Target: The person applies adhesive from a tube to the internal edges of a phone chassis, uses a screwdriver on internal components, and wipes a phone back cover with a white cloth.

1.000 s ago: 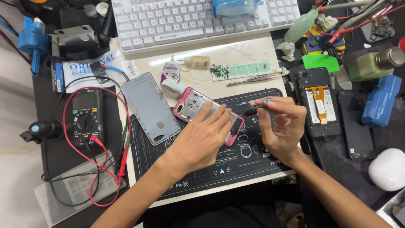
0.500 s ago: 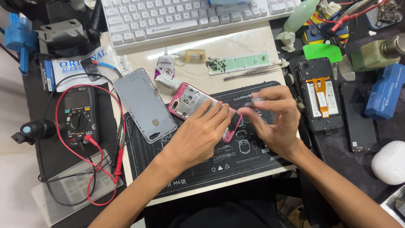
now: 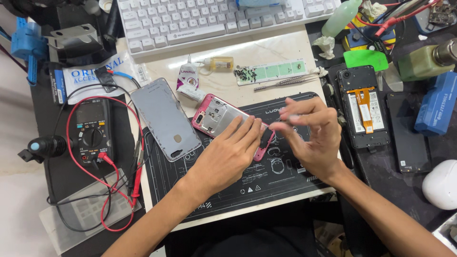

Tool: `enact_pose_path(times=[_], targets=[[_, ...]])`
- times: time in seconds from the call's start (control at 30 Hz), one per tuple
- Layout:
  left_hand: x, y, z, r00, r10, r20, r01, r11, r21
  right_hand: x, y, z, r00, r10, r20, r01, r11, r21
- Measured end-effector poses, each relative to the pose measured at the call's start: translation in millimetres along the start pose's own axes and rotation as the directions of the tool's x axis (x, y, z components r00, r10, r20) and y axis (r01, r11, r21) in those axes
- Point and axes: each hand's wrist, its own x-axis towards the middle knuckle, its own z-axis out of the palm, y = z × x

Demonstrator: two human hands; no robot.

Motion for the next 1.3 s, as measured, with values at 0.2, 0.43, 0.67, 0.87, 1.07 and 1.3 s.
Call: enact_pose_path(times=[0.2, 0.43, 0.67, 0.87, 1.07, 1.3], targets=[[-1, 1, 1, 1.000, 0.019, 0.021, -0.020, 0.998, 0.058, -5, 1, -5, 0.995, 0.060, 0.085, -0.060, 0.998, -0.003], [0, 2, 1, 1.000, 0.020, 0.014, -0.021, 0.998, 0.057, -10, 5, -12, 0.990, 0.121, 0.070, -0.124, 0.991, 0.040], [4, 1, 1, 1.000, -0.007, -0.002, 0.006, 0.997, -0.077, -6, 5, -10, 0.991, 0.077, 0.110, -0.083, 0.995, 0.055], [4, -2, 4, 0.999, -0.021, -0.024, 0.018, 0.989, -0.146, 4, 8, -38, 0.979, 0.195, -0.054, -0.183, 0.967, 0.178], [5, 7, 0, 0.998, 0.054, -0.010, -0.053, 0.996, 0.065, 11, 22, -55, 0.972, 0.215, -0.096, -0.211, 0.976, 0.047], [34, -17, -7, 0.994, -0.040, 0.106, 0.068, 0.958, -0.280, 5, 43, -68, 0.988, 0.142, -0.066, -0.150, 0.978, -0.148]])
